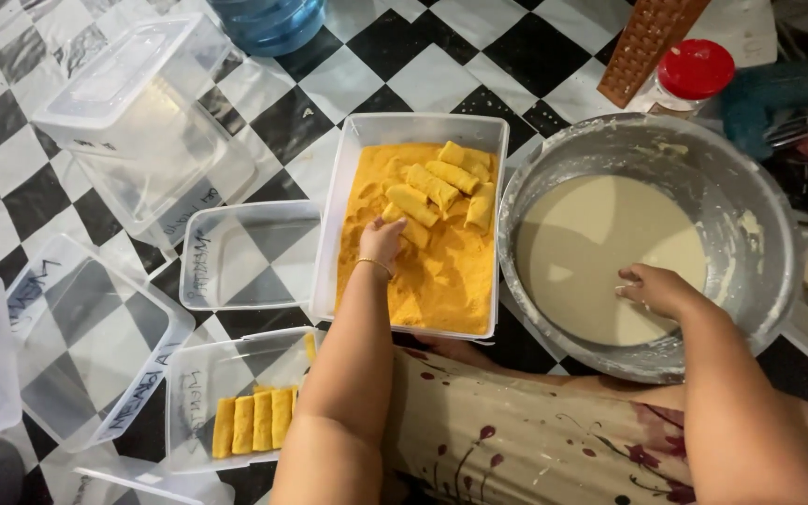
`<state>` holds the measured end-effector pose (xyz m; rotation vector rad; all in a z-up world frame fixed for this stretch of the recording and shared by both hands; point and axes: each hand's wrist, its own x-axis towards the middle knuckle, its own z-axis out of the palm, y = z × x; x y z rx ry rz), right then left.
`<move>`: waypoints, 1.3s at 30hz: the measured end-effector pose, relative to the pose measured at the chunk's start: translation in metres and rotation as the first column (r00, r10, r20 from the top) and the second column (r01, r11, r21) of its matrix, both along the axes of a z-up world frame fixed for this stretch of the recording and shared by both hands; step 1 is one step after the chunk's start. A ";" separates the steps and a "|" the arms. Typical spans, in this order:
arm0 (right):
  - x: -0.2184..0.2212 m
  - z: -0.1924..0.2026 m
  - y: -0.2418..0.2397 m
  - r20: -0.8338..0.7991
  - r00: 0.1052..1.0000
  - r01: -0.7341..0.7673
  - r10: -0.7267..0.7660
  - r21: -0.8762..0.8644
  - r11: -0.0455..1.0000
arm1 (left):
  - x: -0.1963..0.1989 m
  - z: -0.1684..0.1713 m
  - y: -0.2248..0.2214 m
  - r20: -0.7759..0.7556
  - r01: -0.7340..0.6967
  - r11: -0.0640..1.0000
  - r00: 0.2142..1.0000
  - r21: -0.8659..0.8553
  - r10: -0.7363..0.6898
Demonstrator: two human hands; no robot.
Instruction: Coating rolled food items in batter and breadcrumbs/powder before placing them in containers.
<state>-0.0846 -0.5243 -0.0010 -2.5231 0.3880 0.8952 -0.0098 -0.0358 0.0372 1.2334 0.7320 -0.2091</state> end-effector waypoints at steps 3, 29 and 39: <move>0.000 0.003 0.002 -0.006 1.000 -0.013 0.013 -0.027 1.000 | -0.002 0.006 -0.006 0.008 -0.035 0.998 0.999 -0.044 0.035; 0.000 -0.002 -0.003 0.025 1.000 0.000 -0.001 0.037 0.999 | -0.005 -0.002 0.007 0.090 0.172 0.489 0.880 0.855 -0.467; 0.004 -0.029 -0.024 0.060 0.995 -0.084 0.081 0.040 0.996 | -0.013 -0.009 0.018 -0.041 0.279 0.349 0.828 0.894 -0.559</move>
